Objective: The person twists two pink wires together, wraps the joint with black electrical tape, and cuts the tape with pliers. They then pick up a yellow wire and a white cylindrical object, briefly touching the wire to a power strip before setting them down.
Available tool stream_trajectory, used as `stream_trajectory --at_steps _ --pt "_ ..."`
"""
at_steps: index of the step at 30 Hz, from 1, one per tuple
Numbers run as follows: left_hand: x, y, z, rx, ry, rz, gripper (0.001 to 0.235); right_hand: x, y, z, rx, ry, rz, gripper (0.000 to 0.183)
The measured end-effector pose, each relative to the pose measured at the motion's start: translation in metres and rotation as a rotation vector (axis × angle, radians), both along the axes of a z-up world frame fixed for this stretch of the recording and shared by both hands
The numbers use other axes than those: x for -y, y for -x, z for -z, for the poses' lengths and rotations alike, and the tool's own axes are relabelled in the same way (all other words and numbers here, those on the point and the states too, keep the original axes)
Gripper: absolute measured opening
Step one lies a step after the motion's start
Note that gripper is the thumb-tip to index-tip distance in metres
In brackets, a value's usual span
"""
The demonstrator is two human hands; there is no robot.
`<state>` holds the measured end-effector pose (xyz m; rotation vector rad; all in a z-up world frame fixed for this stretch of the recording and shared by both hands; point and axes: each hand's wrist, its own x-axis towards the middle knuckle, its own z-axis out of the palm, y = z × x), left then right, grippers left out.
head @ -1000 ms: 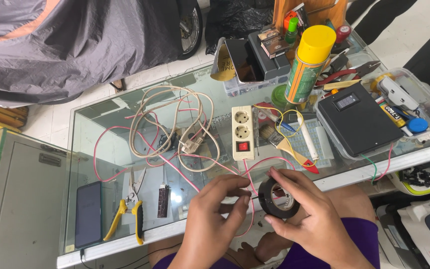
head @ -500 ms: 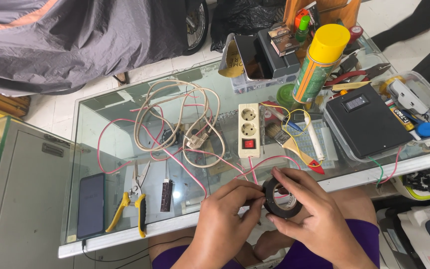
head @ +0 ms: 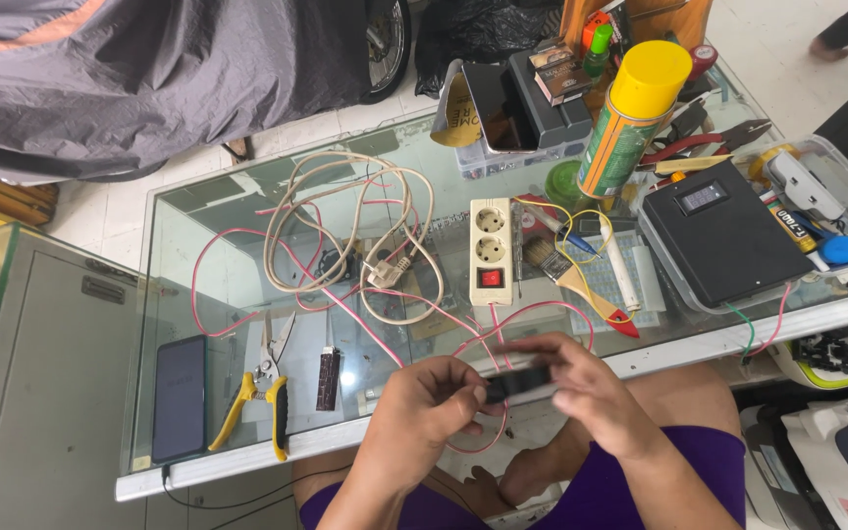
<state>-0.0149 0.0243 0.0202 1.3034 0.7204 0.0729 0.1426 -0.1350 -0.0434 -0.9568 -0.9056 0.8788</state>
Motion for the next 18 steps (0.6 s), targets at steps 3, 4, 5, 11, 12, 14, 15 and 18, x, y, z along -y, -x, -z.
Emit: stream_trajectory --at_steps 3,4,5,11,12,14,15,18 --pt "0.003 0.01 0.01 -0.053 -0.074 -0.042 0.008 0.005 0.013 -0.004 0.521 0.029 0.279 0.041" --pt "0.004 0.013 0.012 -0.081 -0.091 -0.044 0.007 0.008 0.018 -0.008 0.839 -0.006 0.425 0.032" --pt "0.009 0.017 0.017 -0.085 -0.085 -0.046 0.007 0.004 0.028 -0.006 0.836 -0.001 0.42 0.032" --pt "0.029 0.031 0.035 -0.174 -0.175 -0.152 0.008 -0.012 0.064 0.006 0.959 -0.033 0.535 0.018" --pt "0.032 0.032 0.041 -0.191 -0.227 -0.157 0.006 -0.014 0.069 0.008 0.951 -0.024 0.592 0.018" --pt "0.039 0.034 0.054 -0.211 -0.273 -0.163 0.005 -0.017 0.074 0.011 0.943 -0.01 0.644 0.018" --pt "0.044 0.034 0.06 -0.111 -0.381 -0.204 0.005 -0.018 0.075 0.01 0.941 0.003 0.674 0.015" --pt "0.053 0.032 0.064 -0.021 -0.492 -0.284 0.007 -0.02 0.075 0.01 0.905 -0.005 0.695 0.012"
